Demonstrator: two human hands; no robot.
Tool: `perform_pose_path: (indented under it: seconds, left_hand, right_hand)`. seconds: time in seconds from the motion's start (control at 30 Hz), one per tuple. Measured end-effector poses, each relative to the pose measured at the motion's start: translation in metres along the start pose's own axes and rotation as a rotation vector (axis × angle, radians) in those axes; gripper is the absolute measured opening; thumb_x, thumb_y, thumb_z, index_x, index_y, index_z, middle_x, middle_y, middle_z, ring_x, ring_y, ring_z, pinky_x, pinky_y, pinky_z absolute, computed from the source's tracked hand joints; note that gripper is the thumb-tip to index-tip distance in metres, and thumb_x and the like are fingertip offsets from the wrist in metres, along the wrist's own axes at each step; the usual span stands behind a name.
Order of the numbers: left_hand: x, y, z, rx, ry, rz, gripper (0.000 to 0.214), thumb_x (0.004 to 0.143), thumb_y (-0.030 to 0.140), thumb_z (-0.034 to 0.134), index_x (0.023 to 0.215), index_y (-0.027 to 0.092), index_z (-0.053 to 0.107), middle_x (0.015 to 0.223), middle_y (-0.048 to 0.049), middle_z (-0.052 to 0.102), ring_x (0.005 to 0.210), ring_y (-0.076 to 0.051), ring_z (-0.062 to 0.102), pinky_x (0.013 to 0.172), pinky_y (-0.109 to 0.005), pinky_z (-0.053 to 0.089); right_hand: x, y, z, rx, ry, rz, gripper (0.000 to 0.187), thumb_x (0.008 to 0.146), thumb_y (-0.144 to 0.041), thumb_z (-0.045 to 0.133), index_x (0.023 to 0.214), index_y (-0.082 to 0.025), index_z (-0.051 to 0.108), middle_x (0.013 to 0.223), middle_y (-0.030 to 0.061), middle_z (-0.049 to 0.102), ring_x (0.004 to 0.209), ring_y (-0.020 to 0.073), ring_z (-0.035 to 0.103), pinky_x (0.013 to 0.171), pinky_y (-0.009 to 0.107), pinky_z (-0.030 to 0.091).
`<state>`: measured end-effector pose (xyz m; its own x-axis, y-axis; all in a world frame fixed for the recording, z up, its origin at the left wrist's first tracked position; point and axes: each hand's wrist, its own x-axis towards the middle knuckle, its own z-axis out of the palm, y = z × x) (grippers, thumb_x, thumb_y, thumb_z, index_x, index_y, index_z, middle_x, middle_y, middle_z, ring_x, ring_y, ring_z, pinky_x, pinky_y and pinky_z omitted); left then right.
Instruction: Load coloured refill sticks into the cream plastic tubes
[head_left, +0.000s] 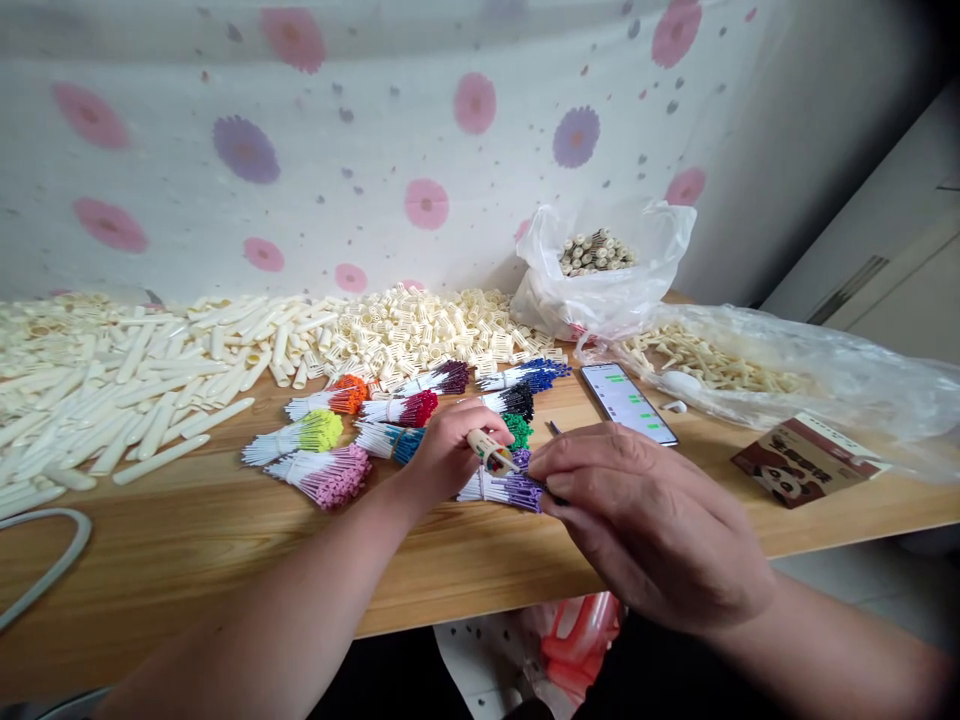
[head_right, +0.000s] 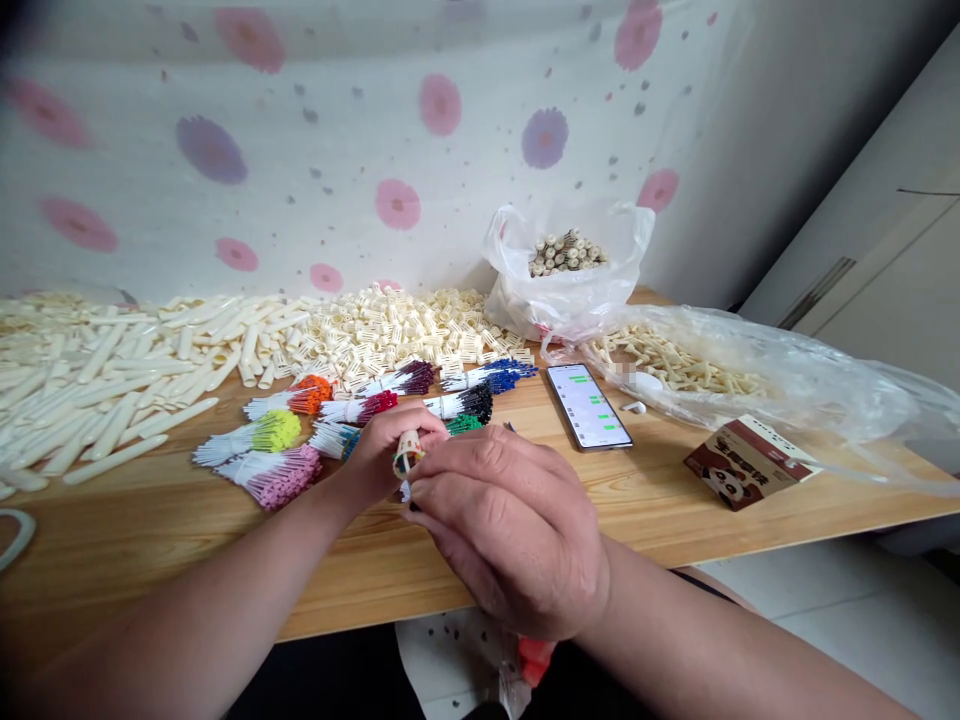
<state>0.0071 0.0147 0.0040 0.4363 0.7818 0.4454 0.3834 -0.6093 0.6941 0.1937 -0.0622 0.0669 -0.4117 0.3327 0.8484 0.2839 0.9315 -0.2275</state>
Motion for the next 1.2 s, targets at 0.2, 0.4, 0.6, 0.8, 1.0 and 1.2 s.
perform_pose_path:
  seconds: [0.2, 0.4, 0.6, 0.8, 1.0, 1.2]
  left_hand:
    - [-0.001, -0.001, -0.001, -0.013, 0.017, -0.016, 0.018, 0.083, 0.023, 0.055, 0.069, 0.017, 0.065, 0.070, -0.0011, 0.061, 0.066, -0.013, 0.054, 0.063, -0.025, 0.041]
    - [-0.003, -0.001, -0.002, 0.071, 0.067, -0.010, 0.015, 0.082, 0.029, 0.059, 0.074, 0.018, 0.065, 0.074, -0.0009, 0.060, 0.072, -0.015, 0.054, 0.067, -0.027, 0.041]
    - [-0.002, -0.003, -0.003, 0.085, 0.053, 0.012, 0.034, 0.078, 0.052, 0.060, 0.084, 0.018, 0.062, 0.080, -0.0018, 0.058, 0.076, -0.016, 0.054, 0.070, -0.028, 0.042]
    - [-0.003, -0.004, -0.005, 0.060, -0.054, 0.125, 0.063, 0.080, 0.071, 0.031, 0.104, 0.018, 0.055, 0.091, -0.0059, 0.053, 0.085, -0.019, 0.051, 0.077, -0.032, 0.043]
    - [-0.005, -0.003, -0.005, 0.040, -0.062, 0.129, 0.054, 0.088, 0.060, 0.030, 0.107, 0.018, 0.057, 0.095, -0.0068, 0.052, 0.089, -0.019, 0.051, 0.080, -0.031, 0.043]
    - [-0.005, 0.001, -0.002, 0.081, 0.001, 0.136, 0.055, 0.086, 0.061, 0.034, 0.098, 0.015, 0.062, 0.089, -0.0071, 0.054, 0.085, -0.019, 0.053, 0.075, -0.031, 0.044]
  right_hand:
    - [0.001, 0.000, 0.005, -0.034, 0.057, 0.102, 0.016, 0.081, -0.005, 0.058, 0.094, -0.015, 0.060, 0.084, 0.0093, 0.070, 0.081, 0.0154, 0.067, 0.072, 0.028, 0.058]
    - [-0.002, -0.001, 0.006, -0.098, 0.146, 0.154, 0.017, 0.080, -0.005, 0.059, 0.092, -0.017, 0.060, 0.082, 0.0071, 0.070, 0.079, 0.0149, 0.067, 0.072, 0.026, 0.057]
    - [-0.002, 0.003, 0.008, -0.063, 0.116, 0.163, 0.016, 0.079, -0.005, 0.060, 0.091, -0.016, 0.062, 0.082, 0.0065, 0.070, 0.079, 0.0147, 0.066, 0.072, 0.026, 0.056]
    - [-0.010, 0.017, 0.011, -0.087, 0.099, 0.229, 0.020, 0.081, -0.006, 0.058, 0.096, -0.019, 0.063, 0.088, 0.0056, 0.066, 0.081, 0.0155, 0.063, 0.071, 0.029, 0.053]
    - [-0.016, 0.028, 0.012, -0.312, 0.005, 0.161, 0.015, 0.081, -0.007, 0.058, 0.090, -0.017, 0.066, 0.086, 0.0062, 0.058, 0.075, 0.0146, 0.055, 0.063, 0.029, 0.047]
    - [-0.015, 0.030, 0.008, -0.350, 0.011, 0.168, 0.008, 0.079, -0.009, 0.062, 0.080, -0.016, 0.064, 0.081, 0.0042, 0.055, 0.073, 0.0139, 0.051, 0.064, 0.029, 0.044]
